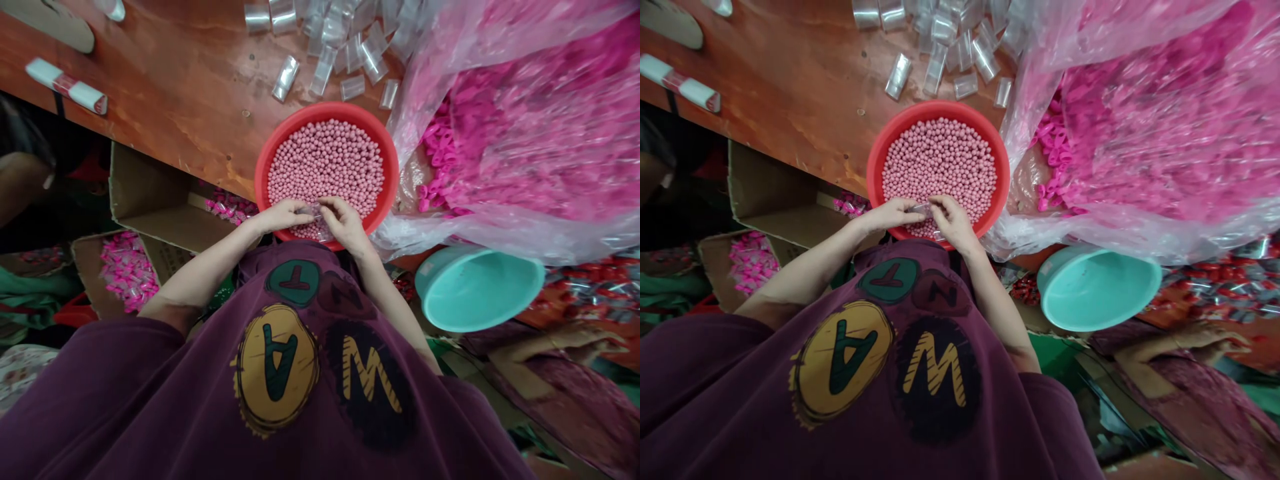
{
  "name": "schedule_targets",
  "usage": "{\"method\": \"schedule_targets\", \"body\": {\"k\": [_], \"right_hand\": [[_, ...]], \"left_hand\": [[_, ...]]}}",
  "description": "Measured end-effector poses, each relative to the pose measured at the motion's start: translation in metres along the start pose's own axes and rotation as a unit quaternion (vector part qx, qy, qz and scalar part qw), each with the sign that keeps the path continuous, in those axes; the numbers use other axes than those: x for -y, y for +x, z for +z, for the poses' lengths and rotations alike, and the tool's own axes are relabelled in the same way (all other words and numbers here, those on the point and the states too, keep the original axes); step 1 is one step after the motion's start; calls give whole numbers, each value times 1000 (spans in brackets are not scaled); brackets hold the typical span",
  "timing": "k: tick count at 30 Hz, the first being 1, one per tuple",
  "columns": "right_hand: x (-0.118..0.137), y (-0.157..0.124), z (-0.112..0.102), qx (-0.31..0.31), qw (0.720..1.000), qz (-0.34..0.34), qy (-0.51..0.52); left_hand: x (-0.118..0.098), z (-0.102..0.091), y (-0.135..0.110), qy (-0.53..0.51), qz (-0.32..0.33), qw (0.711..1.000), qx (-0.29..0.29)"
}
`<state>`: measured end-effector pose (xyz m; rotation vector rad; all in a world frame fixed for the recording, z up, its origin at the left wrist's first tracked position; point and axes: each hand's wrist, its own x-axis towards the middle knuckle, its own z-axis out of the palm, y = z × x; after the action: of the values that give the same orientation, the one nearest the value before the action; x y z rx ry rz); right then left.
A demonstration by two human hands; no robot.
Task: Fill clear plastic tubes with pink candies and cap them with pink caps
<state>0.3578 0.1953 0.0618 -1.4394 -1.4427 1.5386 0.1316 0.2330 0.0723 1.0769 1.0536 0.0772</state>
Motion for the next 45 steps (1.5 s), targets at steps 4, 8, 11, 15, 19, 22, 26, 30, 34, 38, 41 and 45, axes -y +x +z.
{"method": "schedule_targets", "body": {"k": [4,8,11,15,19,22,26,30,34,38,41,45], "right_hand": [[-4,17,10,-43,996,43,71],[-2,26,9,-48,970,119,207],[5,26,6,-15,942,164,292],[12,26,2,-18,945,211,249],[20,30,2,-37,953,223,201],[24,32,-2,-45,966,180,183],[15,26,-30,-105,982,124,99],[1,15,-64,-188,979,35,-77],[-11,14,-61,-152,968,25,-200],[-22,19,-35,-128,965,19,-226],[-20,15,-29,-113,970,-9,-215],[-14,4,-41,-169,966,-58,-187]], "left_hand": [[-4,6,6,-36,19,993,-109],[1,13,12,-15,65,976,-208],[3,14,12,-31,91,985,-143],[-8,19,5,188,136,960,-158],[-28,25,1,410,124,890,-158],[-41,18,7,535,85,826,-156],[-47,1,17,655,22,734,-178],[-41,2,33,683,49,714,-146],[-29,10,58,627,70,765,-129],[-8,7,70,437,93,882,-150],[-1,3,58,289,114,927,-208],[-9,6,41,171,162,940,-248]]}}
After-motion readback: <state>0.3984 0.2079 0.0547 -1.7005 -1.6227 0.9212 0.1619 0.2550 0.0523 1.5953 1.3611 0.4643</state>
